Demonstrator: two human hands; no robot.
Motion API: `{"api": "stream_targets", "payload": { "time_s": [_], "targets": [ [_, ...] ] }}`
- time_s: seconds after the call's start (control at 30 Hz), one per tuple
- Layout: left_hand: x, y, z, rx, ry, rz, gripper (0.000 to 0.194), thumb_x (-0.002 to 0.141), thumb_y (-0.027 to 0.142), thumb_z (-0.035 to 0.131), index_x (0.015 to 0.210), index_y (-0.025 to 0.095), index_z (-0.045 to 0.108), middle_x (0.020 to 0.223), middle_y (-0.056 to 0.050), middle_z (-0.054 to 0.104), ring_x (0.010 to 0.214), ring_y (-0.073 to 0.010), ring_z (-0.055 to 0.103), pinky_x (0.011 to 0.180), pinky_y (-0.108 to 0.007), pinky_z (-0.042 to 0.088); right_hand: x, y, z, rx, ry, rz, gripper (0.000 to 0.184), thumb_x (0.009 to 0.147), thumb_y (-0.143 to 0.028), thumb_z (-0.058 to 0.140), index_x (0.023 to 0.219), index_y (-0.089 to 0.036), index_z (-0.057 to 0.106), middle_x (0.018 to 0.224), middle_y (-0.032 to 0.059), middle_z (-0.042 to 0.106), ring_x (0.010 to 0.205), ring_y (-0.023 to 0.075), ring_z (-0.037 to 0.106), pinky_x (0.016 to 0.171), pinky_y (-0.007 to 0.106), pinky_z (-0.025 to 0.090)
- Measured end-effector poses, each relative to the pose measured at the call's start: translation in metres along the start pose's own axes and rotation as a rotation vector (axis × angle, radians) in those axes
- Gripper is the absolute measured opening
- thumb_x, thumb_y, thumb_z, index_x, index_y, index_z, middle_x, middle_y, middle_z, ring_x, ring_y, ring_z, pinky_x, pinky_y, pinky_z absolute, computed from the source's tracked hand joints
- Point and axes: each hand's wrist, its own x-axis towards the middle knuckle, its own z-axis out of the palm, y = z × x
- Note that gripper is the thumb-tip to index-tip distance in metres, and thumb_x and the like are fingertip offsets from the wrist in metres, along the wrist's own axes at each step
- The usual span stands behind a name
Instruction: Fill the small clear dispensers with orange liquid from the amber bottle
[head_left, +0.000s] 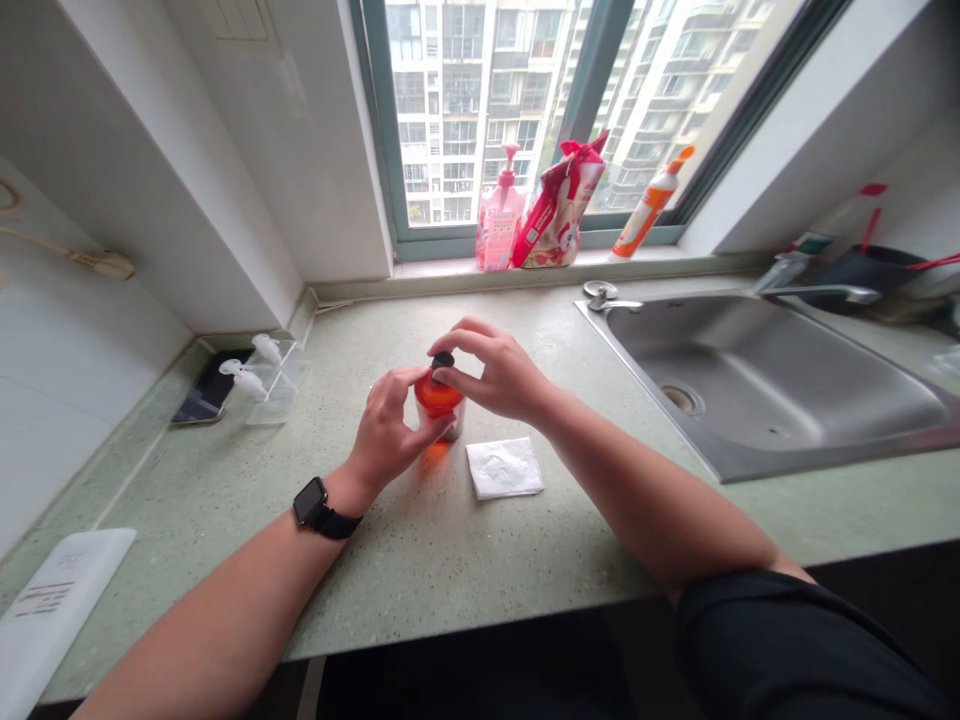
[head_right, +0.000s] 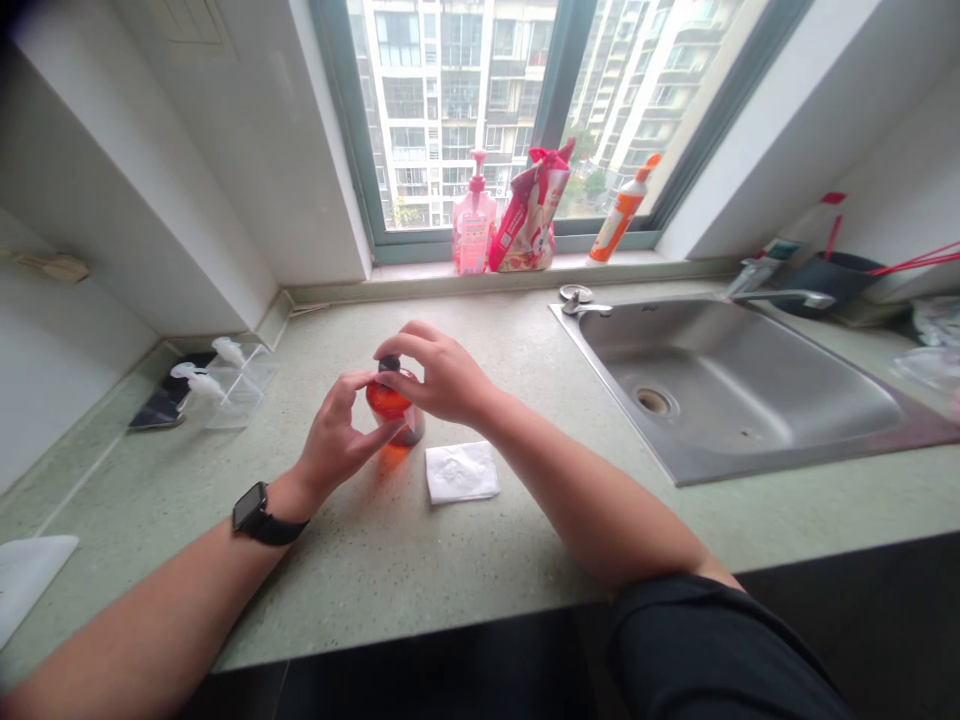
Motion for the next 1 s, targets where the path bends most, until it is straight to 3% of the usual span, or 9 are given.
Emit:
{"api": "stream_targets", "payload": {
  "time_s": [0.17, 0.4, 0.53, 0.67, 0.8, 1.0],
  "targets": [
    [0.0, -0.003, -0.001, -0.011, -0.011, 0.01, 0.059, 0.096, 0.051, 0.079, 0.143, 0.026, 0.054, 0.137, -0.013, 0.069, 0.129, -0.0332, 0.068, 0.113, -0.054, 0.054, 0.005, 0.001, -0.029, 0.028, 0.163, 0.014, 0.023, 0.104, -0.032, 0.063, 0.124, -0.027, 0.07, 0.11, 0.0049, 0.069, 0.106, 0.0206, 0.067, 0.098, 0.04, 0.057],
    [0.0, -0.007, -0.001, -0.013, -0.002, 0.048, 0.06, 0.095, 0.051, 0.081, 0.142, 0.025, 0.054, 0.136, -0.014, 0.07, 0.126, -0.0334, 0.069, 0.111, -0.055, 0.055, -0.001, 0.014, -0.086, -0.203, 0.265, 0.076, 0.009, 0.097, -0.031, 0.069, 0.106, -0.029, 0.071, 0.106, 0.0026, 0.069, 0.106, 0.0229, 0.066, 0.102, 0.045, 0.055],
    [0.0, -0.009, 0.0, -0.006, -0.006, 0.047, 0.06, 0.095, 0.051, 0.081, 0.142, 0.025, 0.054, 0.135, -0.013, 0.07, 0.127, -0.0336, 0.069, 0.111, -0.055, 0.055, -0.027, 0.041, -0.089, -0.224, 0.113, 0.288, 0.02, 0.091, -0.04, 0.077, 0.1, -0.023, 0.069, 0.097, 0.0036, 0.073, 0.092, 0.0221, 0.07, 0.092, 0.041, 0.057],
    [0.0, -0.01, 0.0, -0.018, -0.001, 0.056, 0.06, 0.096, 0.054, 0.079, 0.142, 0.024, 0.054, 0.135, -0.013, 0.069, 0.126, -0.0329, 0.069, 0.111, -0.054, 0.056, -0.063, 0.075, -0.078, -0.306, -0.048, 0.523, 0.014, 0.095, -0.035, 0.069, 0.1, -0.024, 0.075, 0.089, 0.0043, 0.077, 0.085, 0.0221, 0.072, 0.083, 0.036, 0.055],
    [0.001, -0.009, -0.001, -0.028, -0.007, 0.052, 0.06, 0.096, 0.054, 0.078, 0.142, 0.025, 0.053, 0.135, -0.012, 0.068, 0.127, -0.0322, 0.068, 0.111, -0.053, 0.056, -0.09, 0.102, -0.073, -0.339, -0.14, 0.615, 0.003, 0.09, -0.026, 0.073, 0.093, -0.024, 0.074, 0.098, 0.0046, 0.081, 0.095, 0.0226, 0.076, 0.092, 0.036, 0.055],
    [0.001, -0.006, -0.002, -0.025, -0.021, 0.029, 0.06, 0.097, 0.051, 0.078, 0.144, 0.025, 0.052, 0.136, -0.011, 0.067, 0.126, -0.0311, 0.068, 0.11, -0.052, 0.057, -0.105, 0.119, -0.082, -0.373, -0.171, 0.652, 0.016, 0.083, -0.022, 0.081, 0.097, -0.025, 0.076, 0.105, 0.0048, 0.083, 0.105, 0.0254, 0.077, 0.093, 0.036, 0.056]
  ]
}}
